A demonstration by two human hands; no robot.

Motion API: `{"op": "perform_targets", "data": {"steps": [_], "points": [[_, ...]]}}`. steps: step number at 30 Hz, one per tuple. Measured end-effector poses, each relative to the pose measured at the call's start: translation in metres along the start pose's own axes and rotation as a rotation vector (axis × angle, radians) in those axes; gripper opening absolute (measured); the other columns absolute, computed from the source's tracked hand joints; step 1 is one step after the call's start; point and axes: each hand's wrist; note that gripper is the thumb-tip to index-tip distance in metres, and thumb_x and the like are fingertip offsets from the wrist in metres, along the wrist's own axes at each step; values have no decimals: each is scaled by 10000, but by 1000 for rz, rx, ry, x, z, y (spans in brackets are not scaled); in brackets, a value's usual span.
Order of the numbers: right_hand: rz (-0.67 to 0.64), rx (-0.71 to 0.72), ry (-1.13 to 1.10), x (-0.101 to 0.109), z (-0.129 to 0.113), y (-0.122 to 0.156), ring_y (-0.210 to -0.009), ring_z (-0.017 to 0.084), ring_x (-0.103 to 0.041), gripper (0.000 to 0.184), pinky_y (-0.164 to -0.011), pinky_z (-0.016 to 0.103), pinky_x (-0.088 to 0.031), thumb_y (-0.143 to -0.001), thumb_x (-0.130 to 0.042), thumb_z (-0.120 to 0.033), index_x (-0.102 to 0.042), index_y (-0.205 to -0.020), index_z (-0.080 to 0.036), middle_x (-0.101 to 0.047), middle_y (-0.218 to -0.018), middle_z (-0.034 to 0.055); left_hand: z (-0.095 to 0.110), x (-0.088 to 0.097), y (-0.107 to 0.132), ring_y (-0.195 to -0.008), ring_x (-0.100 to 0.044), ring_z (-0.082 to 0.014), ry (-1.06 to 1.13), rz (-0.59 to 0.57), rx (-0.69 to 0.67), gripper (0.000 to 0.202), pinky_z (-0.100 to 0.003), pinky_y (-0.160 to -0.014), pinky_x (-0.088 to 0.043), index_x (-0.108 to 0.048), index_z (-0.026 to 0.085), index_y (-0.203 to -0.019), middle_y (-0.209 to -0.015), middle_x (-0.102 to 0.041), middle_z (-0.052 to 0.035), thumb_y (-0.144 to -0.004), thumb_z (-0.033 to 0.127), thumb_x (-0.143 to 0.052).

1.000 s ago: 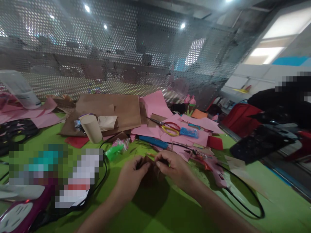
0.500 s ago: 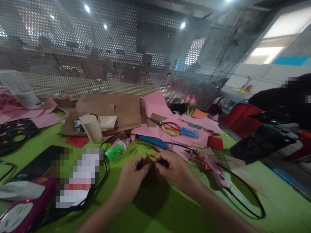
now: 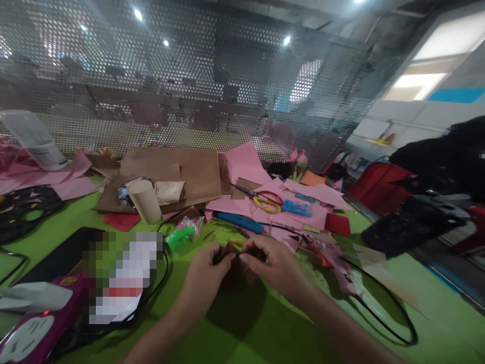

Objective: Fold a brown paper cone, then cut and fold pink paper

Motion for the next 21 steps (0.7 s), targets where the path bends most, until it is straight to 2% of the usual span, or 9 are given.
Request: {"op": "perform_targets", "data": {"steps": [5,11,16,21], "points": [[21,7,84,-5,3,1,-595,122,-562,101,-535,208,-358,-814,-552,-140,-600,-739,-189,-605,-643,-28,1,-1,0,-600,-414,-139,-24,-12,-33,213,-240,-546,-310,-478,194,-598,-592,-444,39,-729,348,-548],[1,-4,16,-5,3,0,-607,127,-598,156,-549,207,-392,-799,-490,-90,-607,-776,-190,-643,-675,-19,-3,-2,-1,-604,-414,-139,14,-2,-8,230,-239,-549,-314,-477,193,-605,-602,-441,37,-732,364,-564],[7,-3,-105,-1,0,1,-675,151,-629,175,-611,230,-439,-839,-464,-121,-625,-817,-187,-677,-723,6,1,0,0,-607,-439,-145,7,13,-22,221,-240,-553,-327,-511,188,-606,-604,-488,27,-738,352,-578],[15,-14,-11,-2,-1,1,-613,143,-600,86,-560,225,-408,-844,-552,-202,-617,-790,-186,-644,-678,-5,3,0,2,-592,-446,-141,12,0,-44,186,-233,-543,-328,-523,190,-614,-595,-491,34,-741,321,-561]]}}
Point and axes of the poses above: each hand's wrist, its own y-axis away from the middle knuckle, its own x-axis out of the back of the hand, z = x × y
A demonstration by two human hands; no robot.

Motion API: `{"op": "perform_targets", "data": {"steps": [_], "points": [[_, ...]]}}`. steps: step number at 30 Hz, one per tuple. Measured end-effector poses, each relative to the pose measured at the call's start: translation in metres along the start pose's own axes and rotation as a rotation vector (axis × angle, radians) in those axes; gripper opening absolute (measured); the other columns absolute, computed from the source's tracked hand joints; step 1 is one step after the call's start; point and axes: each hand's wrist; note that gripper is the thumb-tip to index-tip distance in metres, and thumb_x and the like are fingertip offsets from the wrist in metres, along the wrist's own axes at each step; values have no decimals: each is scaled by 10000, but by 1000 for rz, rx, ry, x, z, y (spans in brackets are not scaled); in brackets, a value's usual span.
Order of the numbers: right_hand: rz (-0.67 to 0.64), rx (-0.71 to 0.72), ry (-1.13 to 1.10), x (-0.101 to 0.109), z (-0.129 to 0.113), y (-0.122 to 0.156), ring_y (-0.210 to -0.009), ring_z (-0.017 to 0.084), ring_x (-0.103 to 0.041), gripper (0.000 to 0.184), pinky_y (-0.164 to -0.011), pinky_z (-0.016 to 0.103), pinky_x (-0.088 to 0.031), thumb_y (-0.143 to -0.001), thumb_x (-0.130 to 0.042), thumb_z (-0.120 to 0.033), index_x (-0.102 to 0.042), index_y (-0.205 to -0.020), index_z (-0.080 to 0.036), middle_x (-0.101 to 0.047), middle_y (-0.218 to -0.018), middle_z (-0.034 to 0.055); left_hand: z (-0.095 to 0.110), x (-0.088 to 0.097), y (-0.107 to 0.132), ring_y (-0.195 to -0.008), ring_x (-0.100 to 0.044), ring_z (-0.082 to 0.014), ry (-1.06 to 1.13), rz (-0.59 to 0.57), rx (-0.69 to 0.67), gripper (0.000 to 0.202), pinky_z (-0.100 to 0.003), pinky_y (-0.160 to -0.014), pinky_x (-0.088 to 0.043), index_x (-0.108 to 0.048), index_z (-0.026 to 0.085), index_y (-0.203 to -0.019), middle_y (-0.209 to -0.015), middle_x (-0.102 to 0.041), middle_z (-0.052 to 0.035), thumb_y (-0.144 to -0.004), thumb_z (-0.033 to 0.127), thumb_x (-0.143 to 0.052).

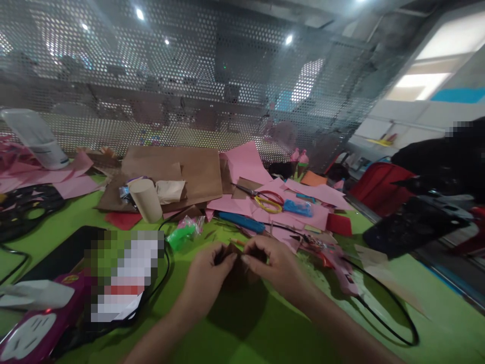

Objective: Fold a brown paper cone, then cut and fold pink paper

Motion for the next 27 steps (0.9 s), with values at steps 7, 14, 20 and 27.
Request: {"op": "perform_targets", "data": {"steps": [7,14,20,27], "points": [[-5,-14,-12,-5,4,0,-563,120,-603,141,-530,202,-388,-819,-506,-103,-597,-759,-193,-623,-630,-33,-6,-2,-1,-601,-432,-139,-7,-19,14,199,-239,-553,-327,-490,195,-612,-599,-463,42,-741,330,-558],[23,11,-12,-1,2,-1,-663,145,-618,124,-591,222,-418,-864,-507,-175,-616,-807,-189,-658,-726,1,-4,0,-2,-635,-429,-145,-6,-11,30,208,-248,-579,-334,-508,185,-644,-635,-469,33,-758,354,-554],[12,1,71,-4,4,-2,-593,124,-554,84,-532,206,-357,-821,-563,-164,-598,-747,-185,-606,-640,-26,-5,-1,-2,-613,-432,-140,-6,-12,14,206,-239,-554,-314,-502,187,-621,-606,-469,37,-747,338,-563],[5,6,30,-5,7,-1,-591,127,-602,165,-544,206,-389,-815,-486,-85,-608,-779,-190,-646,-656,-21,-9,-2,-2,-624,-443,-145,44,-11,40,196,-244,-571,-333,-530,179,-643,-626,-492,27,-739,346,-570]]}}
Point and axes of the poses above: each hand's wrist, its own y-axis away from the middle knuckle, its own x-axis out of the back of the hand, z = x × y
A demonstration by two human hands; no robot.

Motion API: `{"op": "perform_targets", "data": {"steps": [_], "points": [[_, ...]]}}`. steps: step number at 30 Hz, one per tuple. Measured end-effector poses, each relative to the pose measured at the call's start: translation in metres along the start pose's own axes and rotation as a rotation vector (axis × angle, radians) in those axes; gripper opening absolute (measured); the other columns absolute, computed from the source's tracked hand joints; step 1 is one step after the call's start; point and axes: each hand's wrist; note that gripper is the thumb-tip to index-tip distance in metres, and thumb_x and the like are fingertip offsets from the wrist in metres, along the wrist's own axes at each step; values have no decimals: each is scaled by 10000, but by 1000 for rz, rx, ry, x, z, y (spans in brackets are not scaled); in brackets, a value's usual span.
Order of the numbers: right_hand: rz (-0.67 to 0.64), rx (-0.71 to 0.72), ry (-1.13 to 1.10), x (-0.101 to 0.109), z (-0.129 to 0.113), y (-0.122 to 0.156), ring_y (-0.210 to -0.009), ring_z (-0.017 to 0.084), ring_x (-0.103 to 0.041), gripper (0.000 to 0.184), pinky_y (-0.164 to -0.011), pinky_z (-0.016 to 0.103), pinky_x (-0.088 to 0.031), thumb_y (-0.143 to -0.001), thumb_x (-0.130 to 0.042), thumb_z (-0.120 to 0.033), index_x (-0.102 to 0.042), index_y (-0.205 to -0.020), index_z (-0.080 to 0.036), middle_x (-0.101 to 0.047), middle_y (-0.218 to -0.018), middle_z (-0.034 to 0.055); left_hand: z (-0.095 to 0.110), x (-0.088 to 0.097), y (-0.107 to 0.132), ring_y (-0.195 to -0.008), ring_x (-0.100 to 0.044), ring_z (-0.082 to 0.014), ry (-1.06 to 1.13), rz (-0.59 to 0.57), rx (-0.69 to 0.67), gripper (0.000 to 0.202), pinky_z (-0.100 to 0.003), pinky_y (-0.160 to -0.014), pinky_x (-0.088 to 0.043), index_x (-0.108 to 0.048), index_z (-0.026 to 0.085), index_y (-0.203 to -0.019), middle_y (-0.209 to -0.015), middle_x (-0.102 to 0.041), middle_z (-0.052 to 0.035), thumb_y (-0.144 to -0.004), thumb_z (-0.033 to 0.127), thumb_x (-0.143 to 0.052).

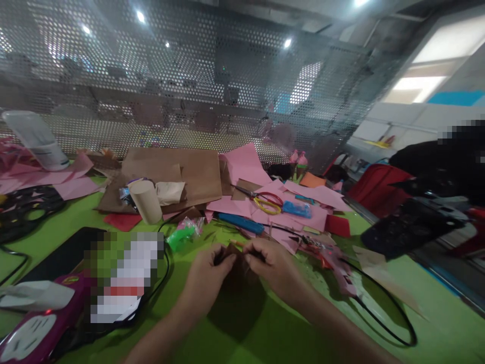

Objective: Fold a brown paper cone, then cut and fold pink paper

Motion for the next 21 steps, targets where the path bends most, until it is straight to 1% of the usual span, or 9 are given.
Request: {"op": "perform_targets", "data": {"steps": [5,8,9,12,14,16,19,21], "points": [[40,-1,-57,5,-2,0,-676,146,-625,168,-598,221,-417,-842,-473,-122,-624,-813,-189,-668,-728,1,3,3,1,-659,-476,-157,22,-15,18,198,-251,-602,-356,-562,172,-681,-667,-539,12,-760,354,-571],[23,-6,-32,5,-5,0,-628,142,-606,106,-566,219,-402,-862,-535,-218,-621,-810,-185,-652,-695,-3,5,2,0,-642,-457,-151,-22,-1,-5,187,-247,-586,-341,-544,178,-655,-639,-511,22,-756,335,-564],[14,-7,-14,5,-5,0,-605,137,-595,102,-551,216,-391,-857,-551,-227,-617,-793,-184,-642,-670,-9,5,1,0,-638,-453,-150,-34,-5,-10,183,-246,-580,-336,-544,179,-655,-634,-505,24,-755,331,-561],[29,14,47,2,-4,-1,-592,126,-567,106,-539,207,-360,-822,-545,-156,-616,-748,-184,-625,-644,-21,4,0,-1,-640,-454,-153,-39,-24,-14,175,-250,-582,-337,-558,174,-679,-643,-513,20,-753,333,-557],[41,35,65,1,-1,-2,-608,125,-563,131,-551,208,-355,-810,-521,-119,-622,-764,-187,-627,-660,-23,3,1,-1,-640,-453,-155,-32,-16,-7,186,-252,-582,-337,-550,175,-671,-640,-504,20,-750,344,-562],[71,47,75,2,2,-3,-640,132,-568,136,-577,215,-364,-812,-509,-116,-621,-784,-188,-633,-694,-15,2,2,-1,-648,-461,-160,-12,3,8,204,-256,-589,-344,-543,177,-664,-643,-507,18,-750,359,-572],[117,33,77,6,6,-4,-662,140,-558,121,-591,227,-361,-854,-504,-170,-608,-796,-192,-622,-721,-9,2,4,-1,-697,-509,-179,51,8,19,218,-267,-629,-374,-583,167,-722,-701,-568,-2,-763,381,-578],[115,15,89,8,5,-4,-638,140,-532,188,-570,232,-343,-901,-496,-252,-586,-747,-193,-588,-684,-12,2,5,-2,-718,-530,-190,68,9,30,228,-271,-642,-385,-605,161,-752,-728,-596,-13,-763,389,-587]]}}
Point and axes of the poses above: each hand's wrist, its own y-axis away from the middle knuckle, its own x-axis out of the back of the hand, z = x × y
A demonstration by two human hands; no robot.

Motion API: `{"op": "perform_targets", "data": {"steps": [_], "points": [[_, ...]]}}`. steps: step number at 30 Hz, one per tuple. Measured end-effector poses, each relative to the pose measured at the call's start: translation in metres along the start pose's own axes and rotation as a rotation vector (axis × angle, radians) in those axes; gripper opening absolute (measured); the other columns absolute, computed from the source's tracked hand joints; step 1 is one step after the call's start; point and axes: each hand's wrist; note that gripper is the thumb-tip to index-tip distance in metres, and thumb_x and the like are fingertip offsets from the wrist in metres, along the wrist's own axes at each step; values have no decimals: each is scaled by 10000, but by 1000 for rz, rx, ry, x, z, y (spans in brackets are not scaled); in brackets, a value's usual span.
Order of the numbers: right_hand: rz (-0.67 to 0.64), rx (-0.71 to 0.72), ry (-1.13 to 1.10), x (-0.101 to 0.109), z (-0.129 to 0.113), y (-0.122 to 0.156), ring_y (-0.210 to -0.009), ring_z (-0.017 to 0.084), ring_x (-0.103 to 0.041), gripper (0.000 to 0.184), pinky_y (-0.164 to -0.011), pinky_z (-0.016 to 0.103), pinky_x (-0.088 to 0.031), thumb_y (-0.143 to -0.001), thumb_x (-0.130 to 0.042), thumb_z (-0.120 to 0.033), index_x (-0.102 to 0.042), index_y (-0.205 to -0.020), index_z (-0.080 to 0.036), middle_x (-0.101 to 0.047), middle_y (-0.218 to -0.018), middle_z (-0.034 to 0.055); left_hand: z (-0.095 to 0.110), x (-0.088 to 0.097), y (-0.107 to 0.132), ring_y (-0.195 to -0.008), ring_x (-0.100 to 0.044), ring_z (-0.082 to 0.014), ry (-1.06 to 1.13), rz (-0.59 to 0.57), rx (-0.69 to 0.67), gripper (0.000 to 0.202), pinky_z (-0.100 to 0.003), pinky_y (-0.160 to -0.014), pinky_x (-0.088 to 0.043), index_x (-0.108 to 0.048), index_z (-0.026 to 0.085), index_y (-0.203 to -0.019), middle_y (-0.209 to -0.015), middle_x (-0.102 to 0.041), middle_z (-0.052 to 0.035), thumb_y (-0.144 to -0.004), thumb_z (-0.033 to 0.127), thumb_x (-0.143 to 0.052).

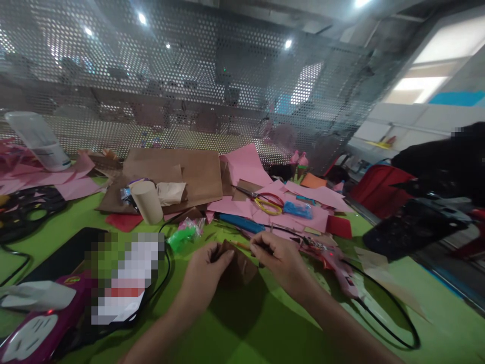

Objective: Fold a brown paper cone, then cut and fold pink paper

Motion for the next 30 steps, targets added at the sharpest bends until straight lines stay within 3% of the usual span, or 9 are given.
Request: {"op": "perform_targets", "data": {"steps": [3,8,11,14,18,21,23,28,30], "points": [[-20,3,-13,1,-5,2,-643,144,-531,254,-578,237,-353,-924,-505,-335,-572,-725,-193,-581,-673,-8,1,0,1,-691,-522,-182,-22,24,6,219,-263,-620,-383,-601,162,-716,-692,-584,-5,-750,378,-603],[-99,-19,-43,-2,-13,3,-631,138,-547,128,-564,226,-367,-814,-657,-302,-598,-793,-190,-624,-702,-11,3,0,3,-670,-491,-161,-15,46,0,206,-245,-601,-374,-582,173,-693,-667,-550,15,-753,367,-610],[-95,-34,8,-2,-8,1,-624,137,-548,38,-557,225,-358,-800,-597,-182,-615,-766,-190,-630,-687,-11,5,1,3,-668,-492,-161,25,51,14,228,-247,-610,-384,-567,175,-683,-665,-548,15,-743,388,-619],[-12,-56,21,1,1,-1,-641,143,-554,102,-578,235,-366,-838,-530,-181,-629,-822,-193,-641,-718,-6,6,1,3,-702,-527,-179,82,50,37,240,-261,-643,-407,-580,172,-713,-706,-589,-5,-743,406,-625],[49,-55,72,4,4,-3,-625,154,-523,244,-584,256,-360,-909,-498,-304,-601,-720,-188,-587,-653,-3,5,1,2,-733,-547,-194,76,-6,50,239,-269,-656,-401,-605,168,-740,-741,-618,-21,-768,405,-611],[66,4,-1,3,-3,-2,-693,161,-555,96,-633,264,-404,-859,-583,-265,-636,-893,-193,-651,-817,22,4,-2,2,-721,-534,-190,32,-61,21,236,-267,-649,-384,-602,174,-715,-718,-607,-14,-795,394,-568],[35,59,-76,0,-8,0,-750,165,-580,128,-667,264,-429,-862,-593,-259,-635,-970,-203,-667,-901,37,3,-3,2,-713,-525,-188,12,-80,-14,225,-266,-644,-377,-604,178,-709,-704,-597,-9,-800,376,-546],[-11,97,-68,-5,-10,4,-738,157,-585,13,-638,239,-414,-835,-626,-210,-635,-829,-202,-659,-802,11,1,-7,5,-702,-512,-185,-46,-124,-41,201,-262,-626,-361,-627,182,-719,-701,-587,-8,-806,332,-524],[-4,97,-39,-6,-8,5,-722,150,-584,66,-642,239,-405,-837,-588,-164,-631,-804,-203,-654,-768,-2,0,-7,5,-695,-511,-183,-52,-158,-38,218,-261,-618,-356,-626,184,-715,-700,-588,-8,-820,341,-517]]}}
Point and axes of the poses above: each hand's wrist, its own y-axis away from the middle knuckle, its own x-axis out of the back of the hand, z = x × y
